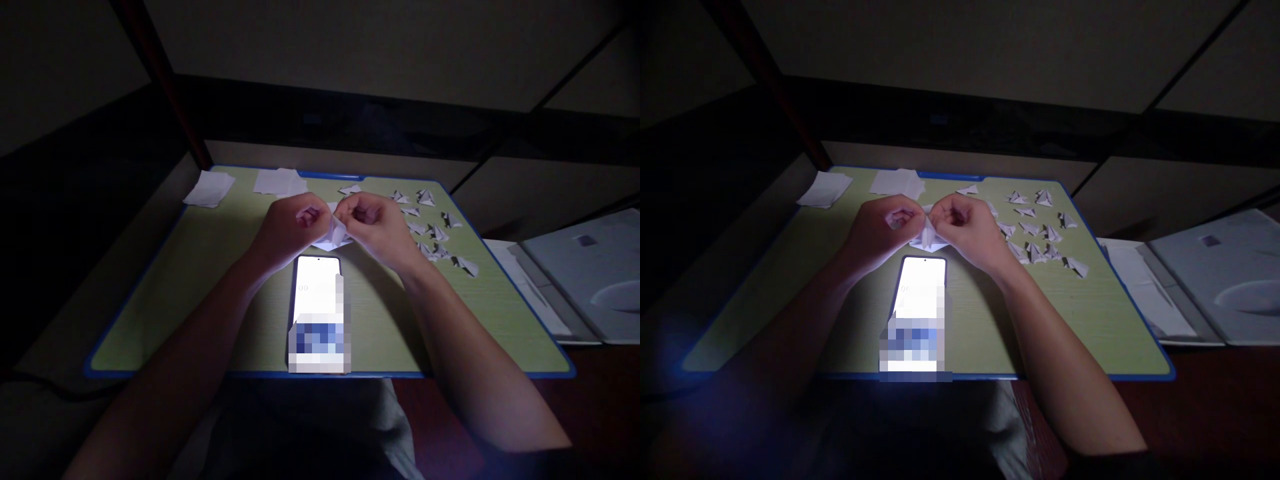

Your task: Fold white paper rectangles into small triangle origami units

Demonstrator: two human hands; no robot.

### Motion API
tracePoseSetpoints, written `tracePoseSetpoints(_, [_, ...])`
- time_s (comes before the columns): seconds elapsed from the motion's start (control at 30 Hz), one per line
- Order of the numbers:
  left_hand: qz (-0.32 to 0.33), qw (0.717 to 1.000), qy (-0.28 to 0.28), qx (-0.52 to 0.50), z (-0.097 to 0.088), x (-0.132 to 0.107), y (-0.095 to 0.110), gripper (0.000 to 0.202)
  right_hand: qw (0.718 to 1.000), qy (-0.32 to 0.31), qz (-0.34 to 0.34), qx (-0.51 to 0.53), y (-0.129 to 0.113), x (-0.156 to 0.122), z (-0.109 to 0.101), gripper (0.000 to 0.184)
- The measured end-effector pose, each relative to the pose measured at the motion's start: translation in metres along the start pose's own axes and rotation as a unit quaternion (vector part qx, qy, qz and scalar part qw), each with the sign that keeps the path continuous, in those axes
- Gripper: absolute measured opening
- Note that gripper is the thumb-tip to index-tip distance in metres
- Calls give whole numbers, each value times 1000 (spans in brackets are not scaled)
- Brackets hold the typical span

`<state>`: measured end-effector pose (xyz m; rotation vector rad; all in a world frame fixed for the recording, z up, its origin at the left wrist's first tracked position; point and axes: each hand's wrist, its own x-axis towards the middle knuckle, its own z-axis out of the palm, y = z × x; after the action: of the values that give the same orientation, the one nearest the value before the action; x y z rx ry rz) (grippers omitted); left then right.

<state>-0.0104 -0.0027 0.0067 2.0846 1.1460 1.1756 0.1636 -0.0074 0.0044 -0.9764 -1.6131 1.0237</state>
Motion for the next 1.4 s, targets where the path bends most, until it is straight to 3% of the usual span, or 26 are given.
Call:
tracePoseSetpoints(0.5, [-19,999,-40,22,-5,2,-5,18,999,-5,12,-30,4,1,-6,20])
tracePoseSetpoints(0.7, [-43,998,-37,24,-7,3,-7,20,998,-39,44,-7,9,3,-10,20])
tracePoseSetpoints(1.0, [-72,995,-60,-43,-8,5,2,38,998,-24,44,-39,7,2,-10,12])
tracePoseSetpoints(1.23, [-131,973,-122,-147,-8,5,-1,21,998,-31,45,-38,7,2,-10,12])
tracePoseSetpoints(1.4, [-131,973,-112,-151,-9,4,-6,21,998,-26,57,-10,7,3,-11,15])
